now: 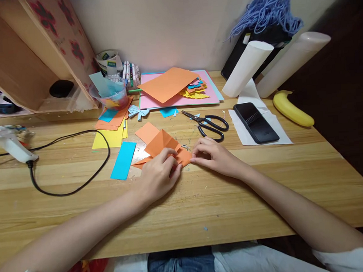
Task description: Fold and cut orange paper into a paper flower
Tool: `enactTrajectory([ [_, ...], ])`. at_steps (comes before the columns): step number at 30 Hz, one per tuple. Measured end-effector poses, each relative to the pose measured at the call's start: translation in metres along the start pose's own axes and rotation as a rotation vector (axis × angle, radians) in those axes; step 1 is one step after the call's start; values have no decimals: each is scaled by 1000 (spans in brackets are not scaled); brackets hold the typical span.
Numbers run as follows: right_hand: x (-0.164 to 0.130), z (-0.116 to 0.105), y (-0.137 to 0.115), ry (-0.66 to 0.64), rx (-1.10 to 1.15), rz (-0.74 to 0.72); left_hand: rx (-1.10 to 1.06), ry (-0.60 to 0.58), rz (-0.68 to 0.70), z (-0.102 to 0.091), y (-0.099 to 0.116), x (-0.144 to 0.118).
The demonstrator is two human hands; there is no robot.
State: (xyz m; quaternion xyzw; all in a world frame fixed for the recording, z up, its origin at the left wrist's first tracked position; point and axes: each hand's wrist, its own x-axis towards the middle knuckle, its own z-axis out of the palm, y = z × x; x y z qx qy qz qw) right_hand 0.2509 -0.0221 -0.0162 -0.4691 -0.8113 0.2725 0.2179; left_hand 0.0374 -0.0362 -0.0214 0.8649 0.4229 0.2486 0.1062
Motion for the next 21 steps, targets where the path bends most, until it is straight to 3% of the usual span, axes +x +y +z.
enactTrajectory([
  [21, 0, 5, -4, 21, -221, -12, -10, -46, -103, 1, -1, 3],
])
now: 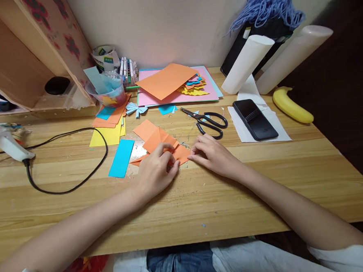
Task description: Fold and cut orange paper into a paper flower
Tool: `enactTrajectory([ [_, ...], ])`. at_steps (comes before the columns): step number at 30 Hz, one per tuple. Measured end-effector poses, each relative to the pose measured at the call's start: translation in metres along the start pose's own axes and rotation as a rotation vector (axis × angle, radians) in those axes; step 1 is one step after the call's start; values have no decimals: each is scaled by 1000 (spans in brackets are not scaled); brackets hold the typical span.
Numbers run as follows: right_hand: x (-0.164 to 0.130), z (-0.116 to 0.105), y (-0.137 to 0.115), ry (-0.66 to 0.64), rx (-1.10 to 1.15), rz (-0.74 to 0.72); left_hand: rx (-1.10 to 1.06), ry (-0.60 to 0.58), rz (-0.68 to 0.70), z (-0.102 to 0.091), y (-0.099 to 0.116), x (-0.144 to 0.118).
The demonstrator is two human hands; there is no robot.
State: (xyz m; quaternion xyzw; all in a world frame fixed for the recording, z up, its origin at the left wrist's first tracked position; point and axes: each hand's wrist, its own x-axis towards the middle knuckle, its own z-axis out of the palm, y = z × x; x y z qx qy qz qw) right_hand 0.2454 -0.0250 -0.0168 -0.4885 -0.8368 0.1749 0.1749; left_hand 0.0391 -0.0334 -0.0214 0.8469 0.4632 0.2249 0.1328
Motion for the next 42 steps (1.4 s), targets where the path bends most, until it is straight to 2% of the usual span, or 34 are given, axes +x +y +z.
enactTrajectory([
  [18, -3, -5, 6, -28, 12, 140, 70, -51, 32, -4, 5, 2],
  [26, -3, -19, 17, -145, 250, 64, 79, -57, 62, -3, 4, 1],
  [33, -3, -15, 15, -94, 267, 48, 78, -75, 29, -2, 4, 1],
  [42, -2, -12, 14, -119, 227, 30, 92, -34, -8, 1, 4, 2],
])
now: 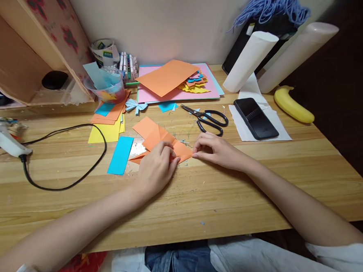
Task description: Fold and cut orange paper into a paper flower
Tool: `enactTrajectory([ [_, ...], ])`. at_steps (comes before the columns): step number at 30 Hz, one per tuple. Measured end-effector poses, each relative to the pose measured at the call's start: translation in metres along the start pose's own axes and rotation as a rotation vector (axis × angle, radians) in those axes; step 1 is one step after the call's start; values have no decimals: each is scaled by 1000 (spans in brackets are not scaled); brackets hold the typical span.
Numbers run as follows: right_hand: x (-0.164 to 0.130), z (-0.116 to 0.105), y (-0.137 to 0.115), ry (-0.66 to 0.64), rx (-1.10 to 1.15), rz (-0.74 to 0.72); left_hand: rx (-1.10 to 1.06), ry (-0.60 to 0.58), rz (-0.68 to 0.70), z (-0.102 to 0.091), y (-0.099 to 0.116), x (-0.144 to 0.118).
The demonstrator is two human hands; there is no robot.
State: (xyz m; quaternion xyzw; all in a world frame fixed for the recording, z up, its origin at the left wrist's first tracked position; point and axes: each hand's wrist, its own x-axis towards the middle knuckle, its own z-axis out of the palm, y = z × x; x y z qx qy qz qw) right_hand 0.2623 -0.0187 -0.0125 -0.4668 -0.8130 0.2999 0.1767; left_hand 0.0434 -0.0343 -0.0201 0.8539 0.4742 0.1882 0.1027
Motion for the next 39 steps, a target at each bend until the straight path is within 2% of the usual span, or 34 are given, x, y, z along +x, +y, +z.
enactTrajectory([
  [9, 1, 5, -5, 23, -135, 11, 14, 8, 16, 2, 0, 0],
  [26, 3, 9, -7, 47, -191, 20, 10, 33, 39, 4, 1, 3],
  [30, 3, 4, -7, 33, -128, 31, 55, 31, 70, 5, 0, 1],
  [35, 1, -4, -2, -41, 52, 23, 188, 8, 176, 5, -3, -2],
  [39, 1, -3, 0, -23, 27, -2, 263, 14, 208, 5, -4, -3],
])
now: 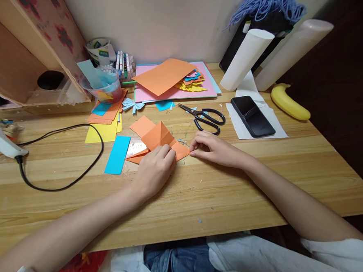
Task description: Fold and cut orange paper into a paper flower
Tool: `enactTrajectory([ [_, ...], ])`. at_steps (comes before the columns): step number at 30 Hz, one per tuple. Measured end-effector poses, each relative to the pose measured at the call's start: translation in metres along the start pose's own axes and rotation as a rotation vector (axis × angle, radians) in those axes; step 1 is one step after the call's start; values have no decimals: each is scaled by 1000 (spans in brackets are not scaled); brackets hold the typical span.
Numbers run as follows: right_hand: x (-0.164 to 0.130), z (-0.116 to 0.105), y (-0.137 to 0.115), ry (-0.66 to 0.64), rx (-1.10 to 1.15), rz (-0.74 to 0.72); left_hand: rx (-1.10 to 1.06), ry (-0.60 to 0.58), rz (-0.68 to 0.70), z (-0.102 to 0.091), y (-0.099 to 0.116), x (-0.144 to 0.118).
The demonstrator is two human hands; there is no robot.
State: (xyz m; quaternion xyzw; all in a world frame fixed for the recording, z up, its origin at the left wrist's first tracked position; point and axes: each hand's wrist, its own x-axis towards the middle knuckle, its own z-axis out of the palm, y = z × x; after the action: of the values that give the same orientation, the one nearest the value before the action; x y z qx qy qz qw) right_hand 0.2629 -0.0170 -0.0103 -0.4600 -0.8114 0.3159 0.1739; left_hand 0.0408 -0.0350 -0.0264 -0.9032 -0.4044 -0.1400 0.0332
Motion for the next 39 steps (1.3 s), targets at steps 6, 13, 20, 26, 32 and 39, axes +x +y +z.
enactTrajectory([
  [6, 2, 4, -5, 31, -60, 32, 3, 6, 6, 0, 0, 0],
  [13, 2, 8, -12, 64, -118, 86, -18, 31, 12, 3, 0, -1],
  [20, 2, 9, -11, 80, -108, 108, -42, 56, -1, 3, 0, 1],
  [26, 2, 10, -6, 91, -51, 62, -84, 35, -9, 4, -1, 1],
  [32, 3, 13, -8, 118, -69, 91, -185, 7, -46, 2, 0, 5],
  [39, 3, 19, -10, 152, -64, 160, -214, -11, -63, 0, 1, 7],
])
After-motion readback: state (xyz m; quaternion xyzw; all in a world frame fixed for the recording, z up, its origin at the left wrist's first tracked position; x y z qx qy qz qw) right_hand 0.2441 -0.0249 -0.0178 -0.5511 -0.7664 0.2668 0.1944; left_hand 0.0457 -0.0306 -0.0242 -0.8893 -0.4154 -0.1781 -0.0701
